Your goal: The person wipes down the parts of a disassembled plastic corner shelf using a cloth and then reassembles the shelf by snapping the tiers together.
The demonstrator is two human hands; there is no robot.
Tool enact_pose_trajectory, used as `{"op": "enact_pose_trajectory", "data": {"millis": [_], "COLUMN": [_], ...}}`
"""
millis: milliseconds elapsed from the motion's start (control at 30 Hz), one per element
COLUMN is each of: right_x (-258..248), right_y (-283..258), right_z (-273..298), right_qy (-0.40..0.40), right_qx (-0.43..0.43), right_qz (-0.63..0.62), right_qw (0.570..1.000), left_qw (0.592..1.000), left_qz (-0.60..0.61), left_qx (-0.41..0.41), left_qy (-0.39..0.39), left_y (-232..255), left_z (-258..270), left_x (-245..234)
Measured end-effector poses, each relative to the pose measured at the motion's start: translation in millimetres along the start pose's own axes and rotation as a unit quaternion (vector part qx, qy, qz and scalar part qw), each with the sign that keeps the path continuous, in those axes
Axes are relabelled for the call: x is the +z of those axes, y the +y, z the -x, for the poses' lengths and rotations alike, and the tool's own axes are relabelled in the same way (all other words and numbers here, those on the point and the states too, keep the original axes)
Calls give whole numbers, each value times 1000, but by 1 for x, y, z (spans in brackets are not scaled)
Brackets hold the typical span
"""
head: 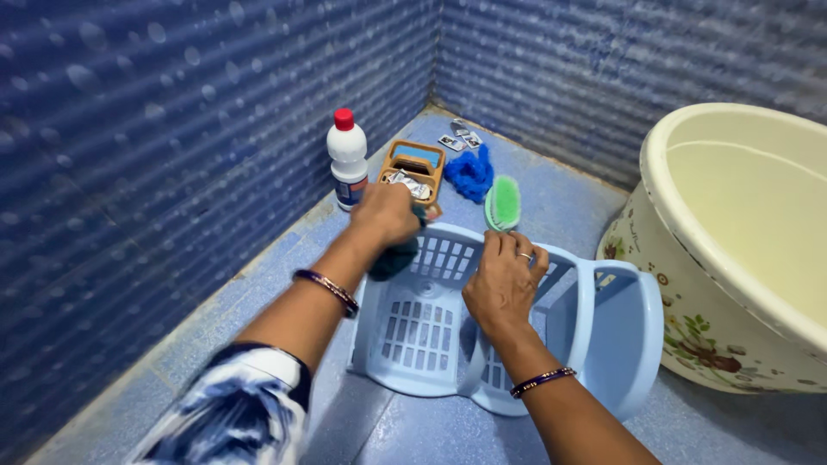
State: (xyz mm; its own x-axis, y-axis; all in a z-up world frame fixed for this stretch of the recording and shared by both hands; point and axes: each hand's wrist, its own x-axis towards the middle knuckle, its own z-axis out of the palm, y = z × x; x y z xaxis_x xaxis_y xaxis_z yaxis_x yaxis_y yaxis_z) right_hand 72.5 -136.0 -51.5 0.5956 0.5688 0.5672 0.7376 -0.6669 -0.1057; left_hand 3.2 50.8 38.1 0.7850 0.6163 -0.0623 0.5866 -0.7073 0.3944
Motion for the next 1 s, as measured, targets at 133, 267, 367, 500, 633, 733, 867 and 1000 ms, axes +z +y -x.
{"op": "enact_pose_trajectory", "data": {"millis": [133,267,367,500,633,733,867,1000], "right_x": [-6,-11,-11,-10,-9,-9,-6,-3], "right_y": [-9,-19,-22,-15,-8,-7,-8,-6], "right_z": [-9,-22,-36,-47,-52,-54,-54,-56], "right_qy": [17,31,-55,-142,-140,-134,-140,-127], "right_qx": [-18,-95,-135,-150,-187,-181,-143,-148], "right_qz": [-7,-49,-74,-101,-134,-137,-118,-129], "right_qw": [1000,994,987,973,963,965,973,972], "left_qw": [997,992,985,992,998,998,984,986], "left_qz": [-45,-52,-84,-58,-42,21,161,157], "left_qx": [50,88,121,110,39,-44,-41,31], "left_qy": [-25,-75,-95,-6,-21,-31,-67,-46], "left_y": [-29,-42,-43,-47,-42,-40,-55,-69], "left_z": [-9,-7,4,14,-6,-24,-34,-21], "left_x": [-31,-34,-17,1,6,6,7,18]}}
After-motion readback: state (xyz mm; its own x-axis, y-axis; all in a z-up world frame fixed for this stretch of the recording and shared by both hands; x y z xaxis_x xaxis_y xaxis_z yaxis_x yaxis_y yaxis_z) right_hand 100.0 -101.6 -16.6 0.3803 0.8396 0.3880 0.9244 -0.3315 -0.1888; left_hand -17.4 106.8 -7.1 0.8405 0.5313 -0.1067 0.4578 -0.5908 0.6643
